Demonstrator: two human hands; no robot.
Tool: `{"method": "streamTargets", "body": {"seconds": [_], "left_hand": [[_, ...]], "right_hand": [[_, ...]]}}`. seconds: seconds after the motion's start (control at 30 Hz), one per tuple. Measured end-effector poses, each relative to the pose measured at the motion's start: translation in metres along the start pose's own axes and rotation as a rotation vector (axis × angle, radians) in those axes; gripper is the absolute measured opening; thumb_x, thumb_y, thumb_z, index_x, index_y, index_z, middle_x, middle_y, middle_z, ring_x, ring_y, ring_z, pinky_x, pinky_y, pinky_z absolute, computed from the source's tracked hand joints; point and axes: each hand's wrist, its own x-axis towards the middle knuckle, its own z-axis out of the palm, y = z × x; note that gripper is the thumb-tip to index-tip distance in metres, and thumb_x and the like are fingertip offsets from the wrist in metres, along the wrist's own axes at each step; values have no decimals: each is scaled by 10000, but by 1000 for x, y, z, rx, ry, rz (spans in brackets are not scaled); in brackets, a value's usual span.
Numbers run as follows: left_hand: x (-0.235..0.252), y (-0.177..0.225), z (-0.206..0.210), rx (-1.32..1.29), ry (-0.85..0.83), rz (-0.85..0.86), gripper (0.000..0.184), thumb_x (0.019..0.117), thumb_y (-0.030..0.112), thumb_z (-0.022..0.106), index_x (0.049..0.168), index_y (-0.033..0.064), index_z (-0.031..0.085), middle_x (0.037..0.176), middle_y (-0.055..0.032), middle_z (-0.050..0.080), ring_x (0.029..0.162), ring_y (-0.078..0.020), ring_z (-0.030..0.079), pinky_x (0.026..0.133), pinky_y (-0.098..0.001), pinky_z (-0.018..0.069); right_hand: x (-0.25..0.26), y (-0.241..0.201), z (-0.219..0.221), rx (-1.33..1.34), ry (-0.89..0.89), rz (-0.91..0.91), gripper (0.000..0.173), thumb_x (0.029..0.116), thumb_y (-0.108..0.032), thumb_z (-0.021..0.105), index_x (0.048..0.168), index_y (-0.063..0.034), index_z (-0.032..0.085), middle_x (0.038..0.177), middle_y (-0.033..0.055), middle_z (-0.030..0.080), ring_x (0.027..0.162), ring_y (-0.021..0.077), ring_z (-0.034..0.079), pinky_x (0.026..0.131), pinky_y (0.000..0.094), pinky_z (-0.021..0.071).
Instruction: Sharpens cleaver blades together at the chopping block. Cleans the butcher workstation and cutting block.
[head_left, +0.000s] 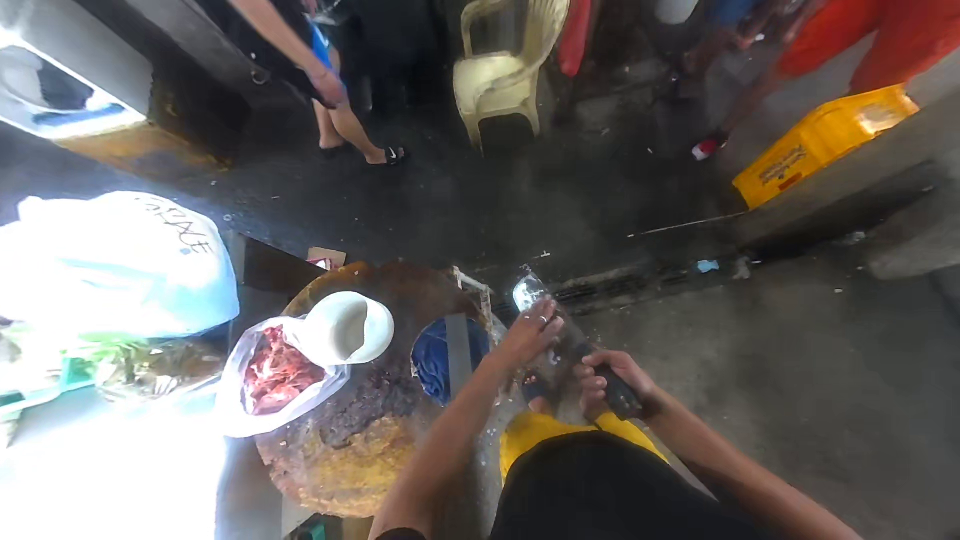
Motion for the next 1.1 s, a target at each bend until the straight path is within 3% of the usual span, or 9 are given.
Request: {"method": "streamTargets", "body": {"seconds": [0.17, 0.27, 0.43, 0.53, 0.7, 0.8, 0.9, 1.0, 1.1], "left_hand": [[30, -43, -16, 27, 154, -75, 675, 1097, 487, 335, 1602, 40, 311, 1692, -135, 248, 1574, -282, 213, 1278, -516, 186], [28, -56, -38, -206, 287, -231, 701, 1083, 551, 331, 1612, 91, 305, 1641, -115, 374, 1481, -288, 420, 1208, -560, 344], [-51, -66, -139, -188, 797, -357, 511, 1054, 388, 537, 1463, 82, 533, 1367, -121, 649, 1242, -225, 644, 1082, -462, 518], [-117, -86, -200, -36, 994, -587, 420, 1055, 352, 513, 1325, 53, 634, 1263, -179, 686, 1183, -315, 661, 1037, -551, 507], [-165, -152, -211, 78, 670, -997, 453, 1008, 348, 545, 1178, -52, 672, 1217, -329, 648, 1195, -509, 600, 982, -726, 443], [-163, -173, -189, 177, 340, -1069, 447, 1048, 301, 511, 1192, -99, 645, 1273, -355, 613, 1239, -525, 569, 1001, -715, 432], [-161, -183, -188, 166, 304, -1093, 439, 1045, 290, 510, 1174, -106, 645, 1278, -350, 613, 1239, -506, 579, 999, -711, 434], [-162, -175, -201, -71, 509, -1079, 441, 1015, 348, 524, 998, -64, 681, 958, -240, 682, 876, -365, 668, 802, -583, 528], [-163, -139, -210, -539, 750, -919, 392, 1044, 410, 479, 801, 124, 590, 601, 47, 517, 457, -61, 462, 447, -240, 413]], "right_hand": [[-31, 4, -5, -144, -46, -40, 240, 928, -170, 561, 1167, -177, 537, 723, 14, 593, 531, 91, 591, 506, 232, 534], [-45, 4, -19, -239, -50, -53, 381, 910, -156, 614, 1272, -179, 497, 740, 35, 599, 519, 112, 591, 488, 258, 539], [-63, -1, -20, -433, 88, -112, 448, 858, -201, 736, 1245, -146, 518, 714, 33, 600, 489, 122, 579, 460, 287, 542], [-64, -4, -23, -462, 172, -148, 522, 845, -204, 725, 1296, -146, 467, 710, 35, 594, 484, 128, 582, 455, 293, 542], [-60, -4, -31, -401, 204, -176, 467, 864, -149, 664, 1279, -141, 450, 712, 34, 591, 493, 123, 581, 463, 281, 537], [-58, -2, -29, -393, 227, -170, 465, 868, -149, 656, 1281, -144, 444, 704, 35, 587, 485, 126, 586, 457, 284, 544], [-56, 0, -22, -406, 228, -175, 451, 864, -156, 661, 1268, -143, 458, 695, 31, 574, 486, 120, 578, 462, 278, 536], [-57, -1, -20, -398, 203, -171, 411, 870, -155, 657, 1239, -142, 477, 687, 30, 588, 490, 116, 584, 465, 270, 534], [-51, -8, -22, -402, 134, -163, 388, 884, -147, 652, 1234, -140, 483, 693, 33, 598, 494, 119, 592, 476, 275, 547]]}}
